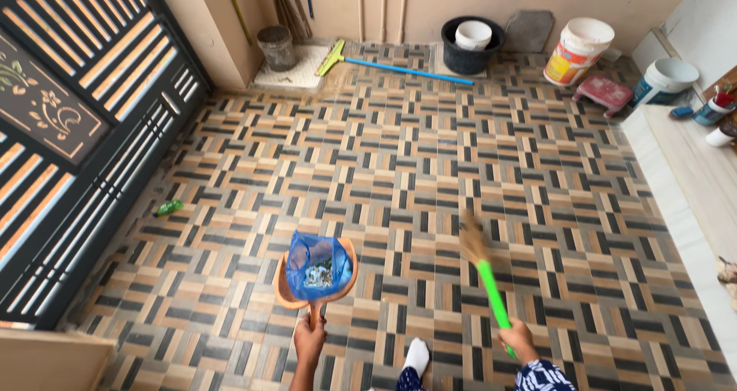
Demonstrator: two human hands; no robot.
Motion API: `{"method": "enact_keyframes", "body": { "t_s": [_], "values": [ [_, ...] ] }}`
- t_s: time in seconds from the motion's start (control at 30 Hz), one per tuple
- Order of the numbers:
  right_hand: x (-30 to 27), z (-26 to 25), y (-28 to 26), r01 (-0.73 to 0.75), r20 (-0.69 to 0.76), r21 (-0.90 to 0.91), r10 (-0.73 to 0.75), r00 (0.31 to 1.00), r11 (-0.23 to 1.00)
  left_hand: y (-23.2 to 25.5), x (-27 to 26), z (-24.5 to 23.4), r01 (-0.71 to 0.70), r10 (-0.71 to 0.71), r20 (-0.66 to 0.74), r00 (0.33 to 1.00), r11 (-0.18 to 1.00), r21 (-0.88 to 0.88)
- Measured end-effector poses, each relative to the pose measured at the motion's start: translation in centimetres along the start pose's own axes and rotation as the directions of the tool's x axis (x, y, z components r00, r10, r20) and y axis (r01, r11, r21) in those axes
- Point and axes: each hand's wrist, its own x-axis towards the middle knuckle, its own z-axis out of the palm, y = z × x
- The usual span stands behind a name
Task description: The person sweeps the tiled floor using a broom and collects debris into a handheld net while moving across a patio area.
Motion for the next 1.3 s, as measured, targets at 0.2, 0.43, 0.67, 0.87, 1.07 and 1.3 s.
{"method": "enact_keyframes", "body": {
  "t_s": [0.2, 0.43, 0.67, 0.87, 1.07, 1.3],
  "values": [
    [2.4, -0.1, -1.8, -0.241, -0.105, -0.199, 0.224, 0.969, 0.950, 2.1, 1.1, 3.1, 0.066, -0.066, -0.004, 0.998, 0.997, -0.036],
    [1.4, 9.1, -3.1, 0.078, 0.207, -0.373, 0.001, 0.978, 0.924, 3.5, 2.5, 6.7, 0.025, -0.024, 0.024, 0.999, 0.999, -0.033],
    [-0.7, 10.3, -10.6, 0.042, 0.428, -0.149, 0.027, 0.903, 0.988, 4.8, 3.5, 9.6, 0.022, -0.021, 0.005, 1.000, 1.000, -0.014],
    [5.2, 2.3, -7.1, 0.298, 0.221, -0.202, -0.252, 0.942, 0.933, 6.4, 4.2, 11.2, 0.016, -0.016, -0.002, 1.000, 1.000, 0.005],
    [7.6, -4.3, -5.2, 0.106, 0.018, -0.121, -0.104, 0.994, 0.987, 8.1, 5.1, 12.8, -0.002, 0.001, -0.020, 1.000, 1.000, -0.005],
    [9.8, -6.1, -7.4, -0.291, -0.044, -0.091, 0.288, 0.957, 0.952, 8.2, 5.1, 14.8, 0.046, -0.046, -0.031, 0.998, 0.999, 0.012]
  ]
}}
